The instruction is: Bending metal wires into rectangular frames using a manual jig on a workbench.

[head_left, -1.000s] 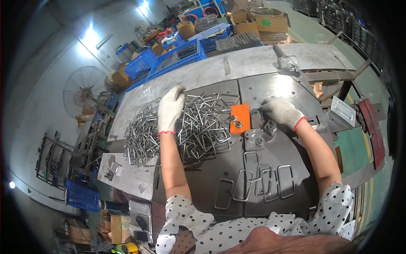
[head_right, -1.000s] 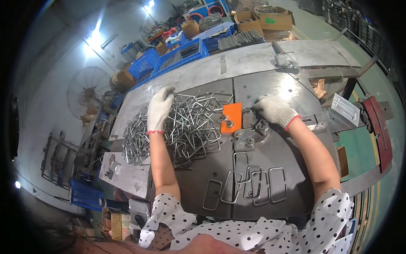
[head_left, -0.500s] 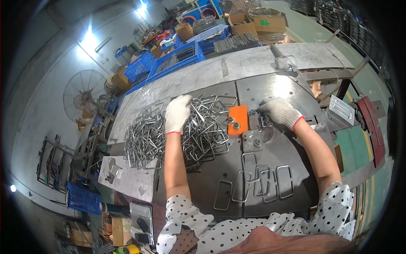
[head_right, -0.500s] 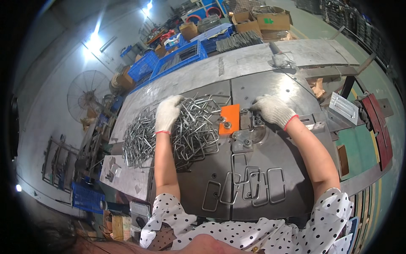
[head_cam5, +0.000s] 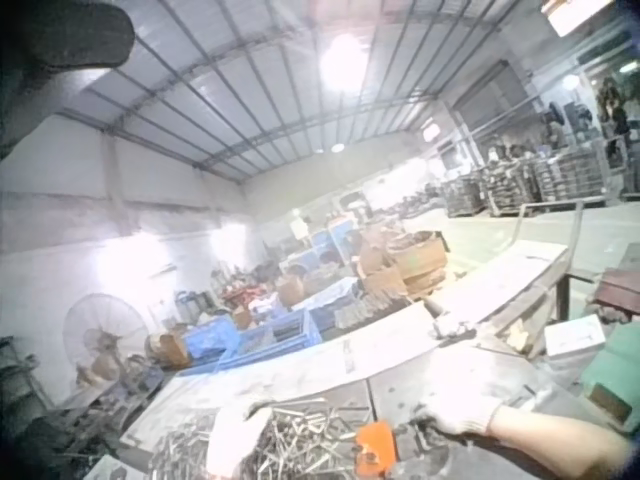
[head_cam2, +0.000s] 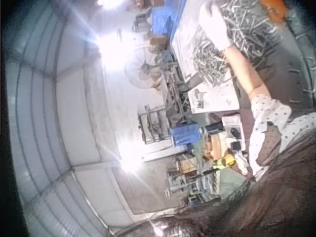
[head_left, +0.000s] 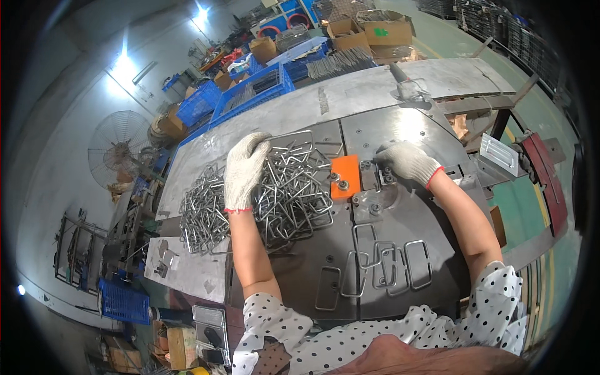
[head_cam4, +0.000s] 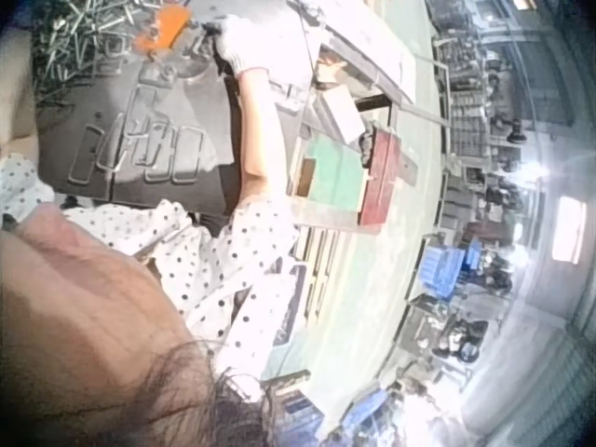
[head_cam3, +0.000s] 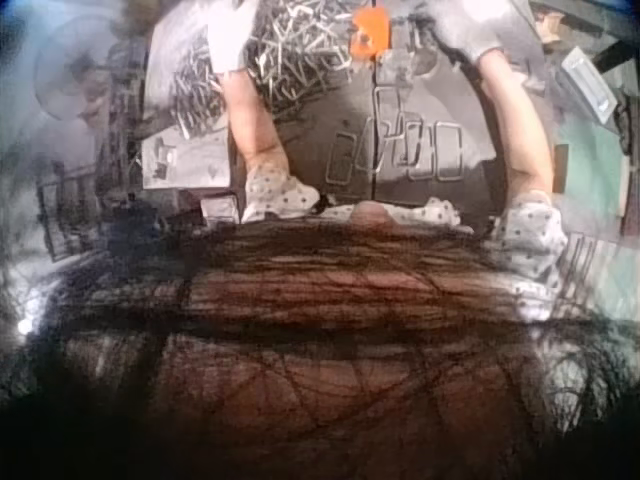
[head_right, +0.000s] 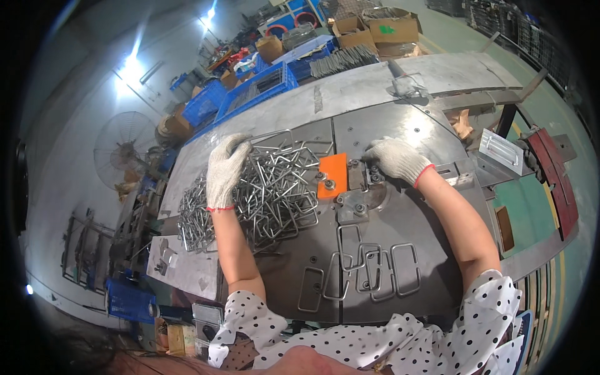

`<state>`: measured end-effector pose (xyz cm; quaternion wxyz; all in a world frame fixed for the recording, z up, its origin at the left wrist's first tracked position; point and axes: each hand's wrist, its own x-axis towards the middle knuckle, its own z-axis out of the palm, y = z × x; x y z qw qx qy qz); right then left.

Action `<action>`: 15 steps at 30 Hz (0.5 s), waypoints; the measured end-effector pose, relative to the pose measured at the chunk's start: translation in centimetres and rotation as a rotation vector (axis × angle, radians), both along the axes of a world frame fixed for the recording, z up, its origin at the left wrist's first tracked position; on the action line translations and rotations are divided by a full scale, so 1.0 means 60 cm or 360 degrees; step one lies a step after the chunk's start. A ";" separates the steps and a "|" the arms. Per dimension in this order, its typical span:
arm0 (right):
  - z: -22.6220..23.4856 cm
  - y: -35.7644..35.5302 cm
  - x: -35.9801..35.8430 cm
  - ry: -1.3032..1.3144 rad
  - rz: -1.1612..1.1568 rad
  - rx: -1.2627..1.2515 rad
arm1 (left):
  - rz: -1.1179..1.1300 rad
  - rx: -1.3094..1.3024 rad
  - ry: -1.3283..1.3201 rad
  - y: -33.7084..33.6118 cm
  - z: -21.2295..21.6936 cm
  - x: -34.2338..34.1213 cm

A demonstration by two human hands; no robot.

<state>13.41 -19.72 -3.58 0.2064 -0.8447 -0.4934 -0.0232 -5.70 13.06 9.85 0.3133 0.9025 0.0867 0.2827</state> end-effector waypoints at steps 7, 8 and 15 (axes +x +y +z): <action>-0.004 0.005 0.010 0.0136 -0.0005 0.0107 | -0.0099 0.0651 -0.0144 -0.055 -0.005 -0.004; -0.005 0.011 0.007 0.0224 -0.0029 0.0191 | -0.0169 0.0685 -0.0169 -0.058 -0.002 -0.006; 0.039 0.088 0.007 0.0214 -0.0129 -0.0108 | -0.0471 0.1067 -0.0527 -0.065 0.001 -0.013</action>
